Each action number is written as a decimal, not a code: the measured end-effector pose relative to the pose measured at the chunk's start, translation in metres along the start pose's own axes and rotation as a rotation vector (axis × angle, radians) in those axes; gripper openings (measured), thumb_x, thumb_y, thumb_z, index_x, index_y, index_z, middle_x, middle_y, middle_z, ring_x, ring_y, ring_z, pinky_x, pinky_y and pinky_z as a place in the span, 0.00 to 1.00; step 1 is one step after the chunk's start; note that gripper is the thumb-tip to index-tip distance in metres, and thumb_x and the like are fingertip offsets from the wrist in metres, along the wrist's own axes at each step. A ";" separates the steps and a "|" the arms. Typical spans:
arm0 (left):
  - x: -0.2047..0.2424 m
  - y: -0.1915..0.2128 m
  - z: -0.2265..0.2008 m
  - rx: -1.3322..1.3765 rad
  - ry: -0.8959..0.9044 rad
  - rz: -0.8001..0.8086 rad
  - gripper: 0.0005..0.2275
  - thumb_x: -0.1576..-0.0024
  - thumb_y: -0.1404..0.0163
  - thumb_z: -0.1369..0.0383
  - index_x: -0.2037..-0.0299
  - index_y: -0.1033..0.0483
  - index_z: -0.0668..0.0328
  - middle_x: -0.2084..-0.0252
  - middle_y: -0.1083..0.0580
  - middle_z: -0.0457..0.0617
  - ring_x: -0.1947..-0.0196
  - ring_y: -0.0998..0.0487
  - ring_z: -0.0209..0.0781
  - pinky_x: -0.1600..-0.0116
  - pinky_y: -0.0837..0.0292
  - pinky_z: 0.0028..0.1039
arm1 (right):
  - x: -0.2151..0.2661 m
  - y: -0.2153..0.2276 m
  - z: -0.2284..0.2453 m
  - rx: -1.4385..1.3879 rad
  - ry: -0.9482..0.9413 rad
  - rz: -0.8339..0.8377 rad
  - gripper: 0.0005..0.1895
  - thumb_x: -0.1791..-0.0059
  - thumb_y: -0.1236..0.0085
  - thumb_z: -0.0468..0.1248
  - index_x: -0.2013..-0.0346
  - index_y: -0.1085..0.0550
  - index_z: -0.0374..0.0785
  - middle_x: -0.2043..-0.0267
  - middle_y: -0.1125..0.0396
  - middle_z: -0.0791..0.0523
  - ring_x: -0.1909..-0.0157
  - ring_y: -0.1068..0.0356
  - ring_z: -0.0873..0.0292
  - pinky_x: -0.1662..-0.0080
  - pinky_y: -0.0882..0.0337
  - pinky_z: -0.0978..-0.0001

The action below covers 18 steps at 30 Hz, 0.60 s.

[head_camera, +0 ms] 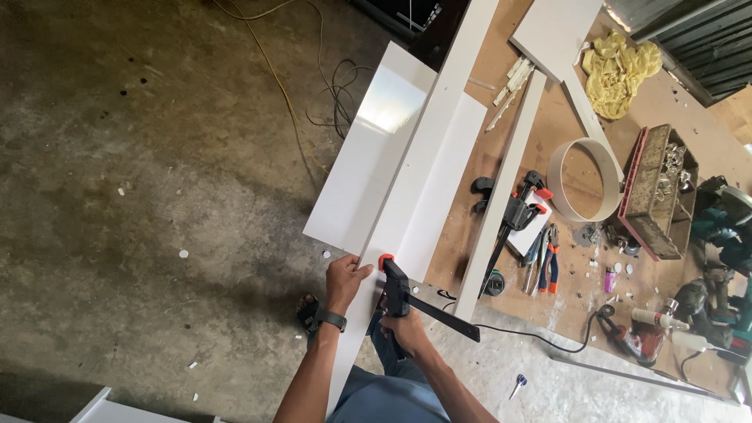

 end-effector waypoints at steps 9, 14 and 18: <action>0.001 0.000 0.000 0.008 0.025 -0.034 0.07 0.52 0.36 0.70 0.71 0.19 0.65 0.82 0.24 0.45 0.83 0.30 0.29 0.76 0.37 0.25 | -0.002 -0.005 -0.010 0.160 0.020 -0.124 0.11 0.58 0.35 0.35 0.63 0.22 0.35 0.77 0.27 0.55 0.76 0.28 0.63 0.71 0.29 0.70; 0.005 -0.001 -0.001 -0.030 0.044 -0.024 0.08 0.50 0.35 0.70 0.71 0.19 0.68 0.82 0.25 0.50 0.82 0.32 0.33 0.75 0.39 0.27 | 0.012 -0.010 0.009 0.230 0.022 -0.201 0.12 0.55 0.34 0.40 0.67 0.21 0.33 0.80 0.28 0.55 0.78 0.28 0.63 0.72 0.29 0.68; 0.002 -0.002 0.001 -0.004 0.051 -0.034 0.07 0.51 0.36 0.71 0.70 0.19 0.67 0.80 0.22 0.47 0.81 0.27 0.31 0.75 0.35 0.25 | 0.017 -0.005 0.024 0.292 0.047 -0.136 0.12 0.57 0.34 0.41 0.67 0.23 0.35 0.79 0.28 0.56 0.76 0.28 0.64 0.69 0.30 0.69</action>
Point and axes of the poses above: each hand's wrist, its own x-axis away from the middle knuckle, its own y-axis out of the back of the hand, z = x × y, the point moved 3 cm from there along -x, towards the middle knuckle
